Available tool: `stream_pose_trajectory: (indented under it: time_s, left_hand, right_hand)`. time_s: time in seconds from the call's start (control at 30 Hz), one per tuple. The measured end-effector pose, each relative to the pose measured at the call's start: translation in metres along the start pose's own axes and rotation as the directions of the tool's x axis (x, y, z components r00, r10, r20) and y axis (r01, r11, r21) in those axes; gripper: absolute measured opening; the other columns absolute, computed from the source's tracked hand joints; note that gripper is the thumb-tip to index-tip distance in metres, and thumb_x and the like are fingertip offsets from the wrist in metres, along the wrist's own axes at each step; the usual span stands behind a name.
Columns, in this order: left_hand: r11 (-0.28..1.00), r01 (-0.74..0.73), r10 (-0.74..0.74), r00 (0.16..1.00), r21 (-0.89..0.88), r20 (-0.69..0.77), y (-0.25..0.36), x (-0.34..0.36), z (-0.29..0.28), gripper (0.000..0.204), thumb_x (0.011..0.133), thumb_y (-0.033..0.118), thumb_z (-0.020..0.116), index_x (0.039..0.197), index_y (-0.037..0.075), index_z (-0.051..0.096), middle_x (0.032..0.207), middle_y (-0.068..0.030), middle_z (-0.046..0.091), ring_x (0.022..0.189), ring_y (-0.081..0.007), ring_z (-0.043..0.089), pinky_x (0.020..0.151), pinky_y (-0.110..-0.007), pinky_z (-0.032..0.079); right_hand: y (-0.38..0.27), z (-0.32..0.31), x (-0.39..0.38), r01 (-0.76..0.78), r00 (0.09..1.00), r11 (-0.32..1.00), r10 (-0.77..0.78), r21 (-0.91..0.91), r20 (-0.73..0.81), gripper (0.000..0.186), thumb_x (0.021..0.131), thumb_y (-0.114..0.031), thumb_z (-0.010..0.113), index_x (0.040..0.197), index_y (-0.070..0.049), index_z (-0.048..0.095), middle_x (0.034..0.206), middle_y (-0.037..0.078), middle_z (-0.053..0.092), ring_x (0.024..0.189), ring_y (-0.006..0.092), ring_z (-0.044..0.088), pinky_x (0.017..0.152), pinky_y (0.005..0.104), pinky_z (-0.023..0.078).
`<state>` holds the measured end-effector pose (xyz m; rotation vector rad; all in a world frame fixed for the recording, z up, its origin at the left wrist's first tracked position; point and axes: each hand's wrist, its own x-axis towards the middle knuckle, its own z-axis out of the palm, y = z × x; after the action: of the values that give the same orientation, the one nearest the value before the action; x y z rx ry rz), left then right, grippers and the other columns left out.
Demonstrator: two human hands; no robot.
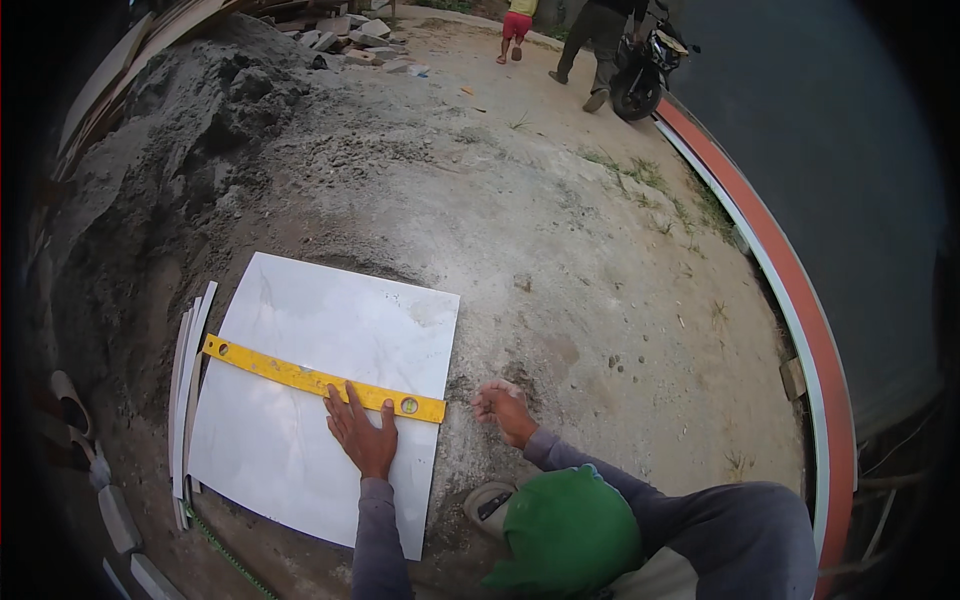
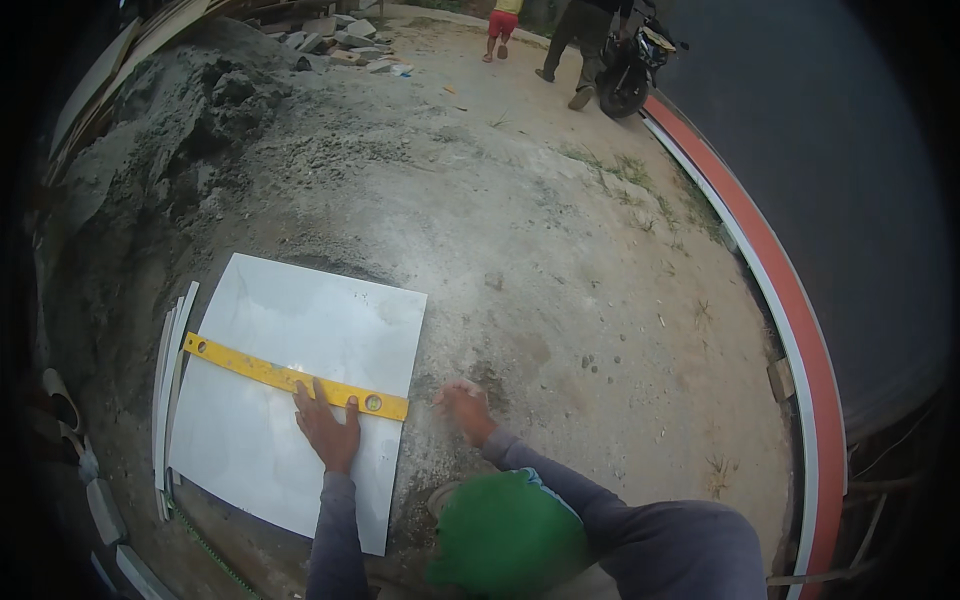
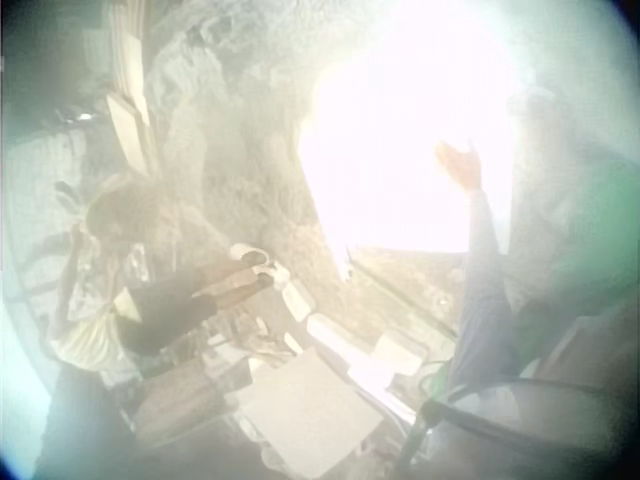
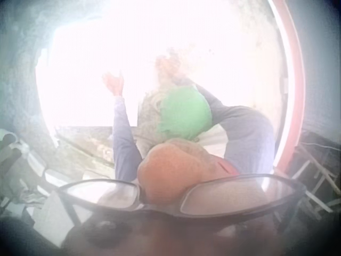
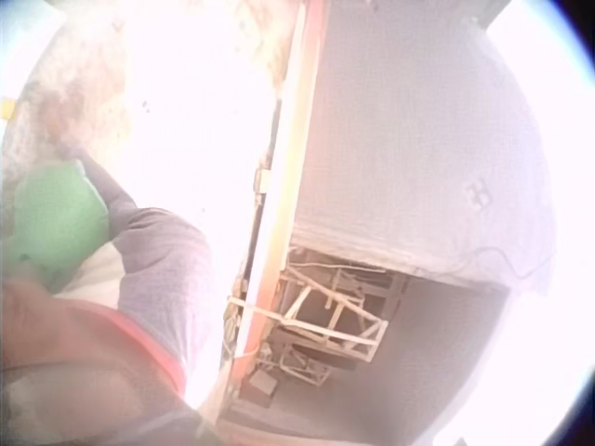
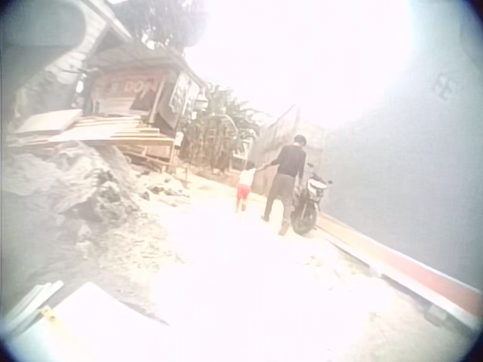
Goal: The person measures and marks a tile using a measuring tape, level, and pencil, then uses an angle grinder to cut the tile along the marked line.
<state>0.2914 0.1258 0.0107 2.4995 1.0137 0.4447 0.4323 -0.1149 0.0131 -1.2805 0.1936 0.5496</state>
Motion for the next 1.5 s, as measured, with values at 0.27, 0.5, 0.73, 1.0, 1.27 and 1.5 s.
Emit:
stream_pose_trajectory:
  time_s: [0.27,0.5,0.73,1.0,1.27,1.5]
  left_hand:
    - [0.93,-0.033,0.007,0.997,-0.365,-0.072,0.029,-0.011,0.002,0.077,0.097,0.03,0.076,0.16,-0.002,0.044,0.167,-0.0296,0.035,0.155,-0.0456,0.036,0.124,-0.056,0.032]
    - [0.946,0.169,-0.214,0.967,-0.278,-0.141,-0.038,0.032,-0.028,0.078,0.103,0.036,0.07,0.161,-0.006,0.039,0.167,-0.0307,0.035,0.154,-0.046,0.037,0.127,-0.053,0.034]
    - [0.965,0.255,-0.24,0.954,0.065,-0.18,-0.041,0.087,0.005,0.079,0.104,0.04,0.056,0.165,-0.006,0.033,0.174,-0.0276,0.029,0.164,-0.0422,0.021,0.132,-0.055,0.016]
    - [0.913,0.355,-0.288,0.91,0.201,-0.296,-0.087,0.197,0.0,0.075,0.11,0.044,0.042,0.167,-0.004,0.031,0.176,-0.0253,0.025,0.164,-0.0486,0.013,0.133,-0.057,0.01]
    - [0.595,-0.09,0.568,0.75,-0.799,0.338,0.197,0.009,0.128,0.056,0.107,0.048,0.049,0.134,0.004,0.071,0.17,-0.021,0.037,0.162,-0.0439,0.027,0.135,-0.059,0.019]
    - [0.915,0.099,-0.228,0.927,-0.391,-0.299,0.054,0.017,0.029,0.059,0.096,0.014,0.064,0.147,-0.013,0.053,0.167,-0.0331,0.034,0.163,-0.0508,0.016,0.133,-0.065,0.016]
  right_hand:
    - [0.014,0.001,-0.007,-0.117,0.98,0.864,0.18,-0.489,0.083,0.049,0.092,-0.052,0.081,0.098,-0.004,0.072,0.08,0.0,0.061,0.07,0.0094,0.055,0.063,0.027,0.043]
    - [0.015,0.014,-0.02,-0.172,0.879,0.86,0.355,-0.481,0.319,0.051,0.096,-0.039,0.08,0.124,0.004,0.074,0.082,-0.002,0.063,0.069,0.007,0.054,0.061,0.0251,0.041]
    - [-0.038,-0.009,0.007,-0.334,0.867,0.941,0.287,0.048,0.407,0.03,0.104,-0.021,0.072,0.124,0.001,0.068,0.069,-0.008,0.051,0.051,-0.0005,0.038,0.046,0.0191,0.029]
    - [-0.075,-0.084,0.006,-0.249,0.939,0.946,0.184,0.206,0.29,0.026,0.109,-0.022,0.067,0.125,-0.002,0.063,0.069,-0.007,0.046,0.055,0.0035,0.038,0.05,0.0218,0.034]
    - [-0.103,-0.123,0.056,-0.115,0.883,0.951,-0.035,0.288,0.469,0.035,0.119,-0.019,0.043,0.144,0.006,0.043,0.079,0.0,0.035,0.068,0.0084,0.035,0.06,0.0255,0.036]
    - [-0.098,-0.11,0.063,-0.163,0.894,0.964,0.054,0.212,0.445,0.025,0.118,-0.016,0.045,0.098,-0.001,0.044,0.076,-0.001,0.03,0.07,0.0105,0.032,0.065,0.0281,0.032]
